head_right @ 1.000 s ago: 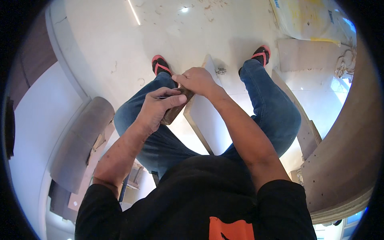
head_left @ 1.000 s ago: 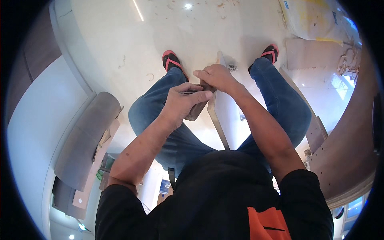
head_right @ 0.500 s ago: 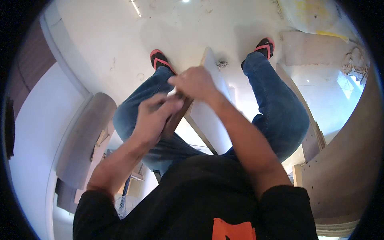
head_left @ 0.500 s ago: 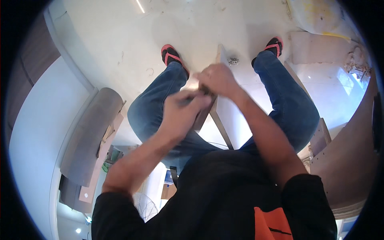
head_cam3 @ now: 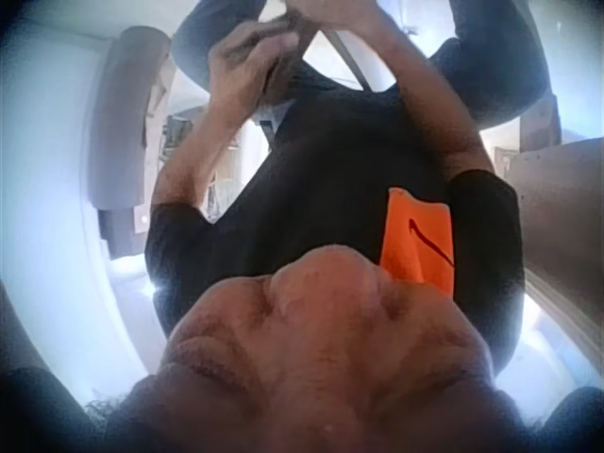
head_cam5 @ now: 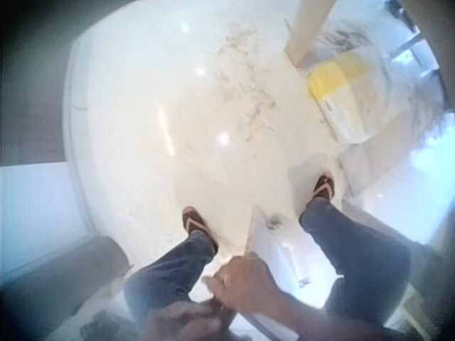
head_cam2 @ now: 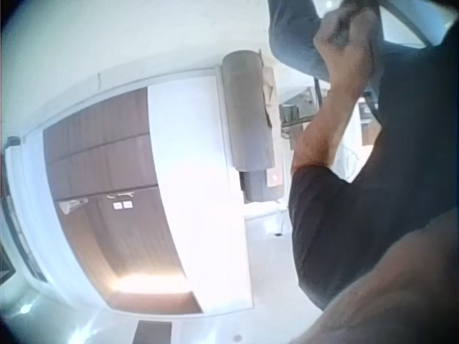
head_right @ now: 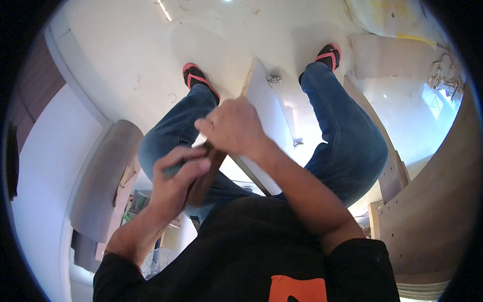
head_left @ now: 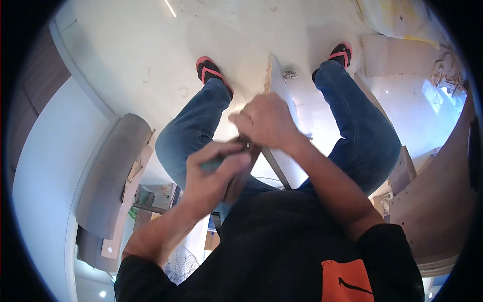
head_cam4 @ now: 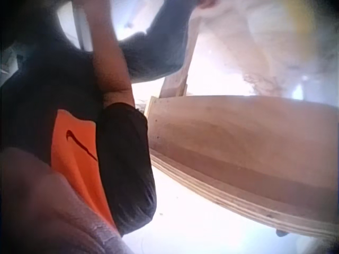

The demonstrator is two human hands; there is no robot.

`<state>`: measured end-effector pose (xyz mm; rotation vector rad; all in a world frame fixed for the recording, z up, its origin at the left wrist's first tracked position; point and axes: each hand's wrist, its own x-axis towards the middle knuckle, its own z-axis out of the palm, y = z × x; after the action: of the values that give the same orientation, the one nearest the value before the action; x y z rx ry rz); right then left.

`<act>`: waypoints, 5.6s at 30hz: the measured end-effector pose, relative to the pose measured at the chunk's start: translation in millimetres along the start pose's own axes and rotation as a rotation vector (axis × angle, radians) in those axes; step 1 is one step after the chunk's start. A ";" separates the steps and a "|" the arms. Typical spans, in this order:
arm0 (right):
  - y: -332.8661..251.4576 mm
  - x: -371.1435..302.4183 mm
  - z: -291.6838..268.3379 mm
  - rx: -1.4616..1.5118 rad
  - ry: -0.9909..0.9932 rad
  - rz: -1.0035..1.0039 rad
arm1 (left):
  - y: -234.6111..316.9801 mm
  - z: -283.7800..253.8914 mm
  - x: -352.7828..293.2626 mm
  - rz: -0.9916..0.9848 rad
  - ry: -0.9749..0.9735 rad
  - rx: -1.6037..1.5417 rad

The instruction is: The person uses a hand plane to shave and smooth the edges of a white wooden panel, periodically holding the panel up with both hands to look at the work while several other workers are active in the background.

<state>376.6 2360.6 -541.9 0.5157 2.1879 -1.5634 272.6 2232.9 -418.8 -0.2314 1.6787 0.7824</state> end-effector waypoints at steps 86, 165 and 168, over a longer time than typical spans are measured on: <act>133.4 75.9 45.3 1.096 0.406 0.964 | -39.4 36.8 171.5 0.026 0.001 0.100; 93.5 46.4 70.9 1.028 0.414 0.831 | -48.9 16.5 136.2 0.021 0.056 0.056; 187.3 112.3 80.3 1.134 0.328 0.987 | -55.4 52.8 234.6 -0.086 0.138 0.046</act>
<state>385.7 2348.9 -774.1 1.8836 0.6288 -1.9371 281.0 2283.4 -660.2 -0.3291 1.8024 0.6755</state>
